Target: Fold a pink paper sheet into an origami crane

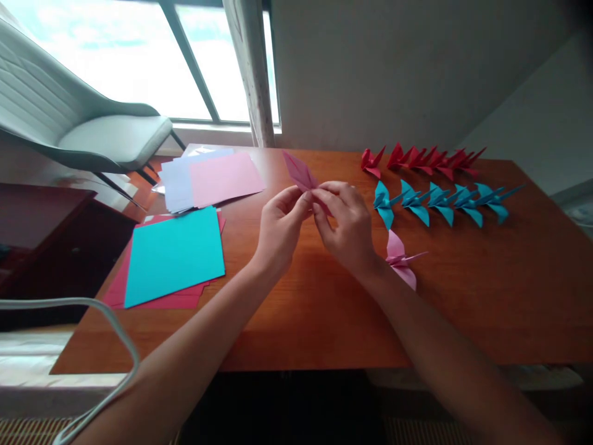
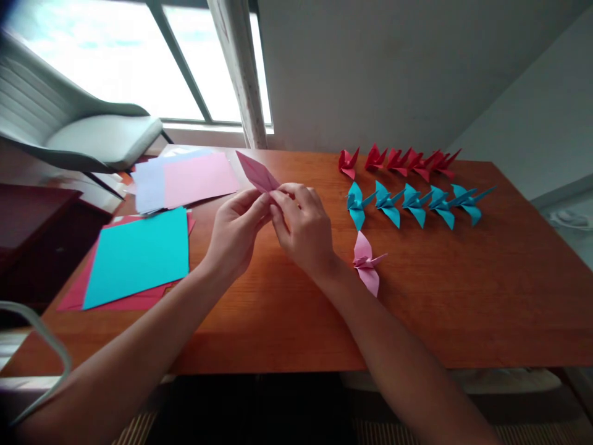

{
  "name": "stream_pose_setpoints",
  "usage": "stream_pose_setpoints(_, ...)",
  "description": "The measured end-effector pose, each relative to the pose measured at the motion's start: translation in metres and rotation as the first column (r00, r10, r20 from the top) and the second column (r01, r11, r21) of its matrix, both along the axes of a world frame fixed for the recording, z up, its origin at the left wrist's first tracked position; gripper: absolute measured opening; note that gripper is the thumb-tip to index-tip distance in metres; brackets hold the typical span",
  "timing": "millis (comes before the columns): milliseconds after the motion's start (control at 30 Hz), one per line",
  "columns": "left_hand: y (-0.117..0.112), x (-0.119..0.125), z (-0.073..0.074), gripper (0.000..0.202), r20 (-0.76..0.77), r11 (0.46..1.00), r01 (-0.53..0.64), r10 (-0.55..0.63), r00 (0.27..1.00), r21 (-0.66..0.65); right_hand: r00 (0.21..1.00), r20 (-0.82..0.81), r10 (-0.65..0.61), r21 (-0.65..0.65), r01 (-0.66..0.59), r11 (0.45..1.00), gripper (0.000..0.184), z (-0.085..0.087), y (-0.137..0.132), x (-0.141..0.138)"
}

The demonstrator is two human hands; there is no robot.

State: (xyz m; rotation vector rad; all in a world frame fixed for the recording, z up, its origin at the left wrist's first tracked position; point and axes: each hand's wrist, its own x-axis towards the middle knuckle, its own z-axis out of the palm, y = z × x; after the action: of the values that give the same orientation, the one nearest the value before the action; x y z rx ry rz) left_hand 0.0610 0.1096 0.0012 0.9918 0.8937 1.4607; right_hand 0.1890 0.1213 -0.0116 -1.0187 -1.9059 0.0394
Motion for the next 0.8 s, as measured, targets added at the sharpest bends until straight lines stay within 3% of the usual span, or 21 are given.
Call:
stream_pose_setpoints(133, 0.007, -0.011, -0.007, 0.021, -0.043, 0.998, 0.036, -0.038, 0.998, -0.054, 0.991, -0.126, 0.041, -0.123, -0.056, 0.991, 0.021, 0.003, -0.002, 0.003)
stream_pose_setpoints(267, 0.010, -0.018, -0.008, 0.024, -0.062, 0.996, 0.069, -0.072, 0.995, -0.051, 0.943, -0.326, -0.072, -0.298, -0.030, 0.954, 0.018, 0.003, 0.000, 0.004)
stream_pose_setpoints(400, 0.013, -0.020, -0.011, 0.026, -0.119, 0.983, 0.162, -0.171, 0.978, -0.082, 0.890, -0.453, -0.040, -0.431, -0.180, 0.885, 0.019, -0.005, 0.007, 0.005)
stream_pose_setpoints(533, 0.012, -0.020, -0.014, 0.026, -0.098, 0.974, 0.192, -0.204, 0.974, -0.120, 0.807, -0.587, -0.071, -0.496, -0.289, 0.819, 0.022, -0.013, 0.010, 0.005)
stream_pose_setpoints(800, 0.010, -0.017, -0.021, 0.036, -0.062, 0.946, 0.291, -0.302, 0.951, -0.143, 0.649, -0.741, -0.174, -0.501, -0.360, 0.787, 0.016, -0.010, 0.004, -0.003)
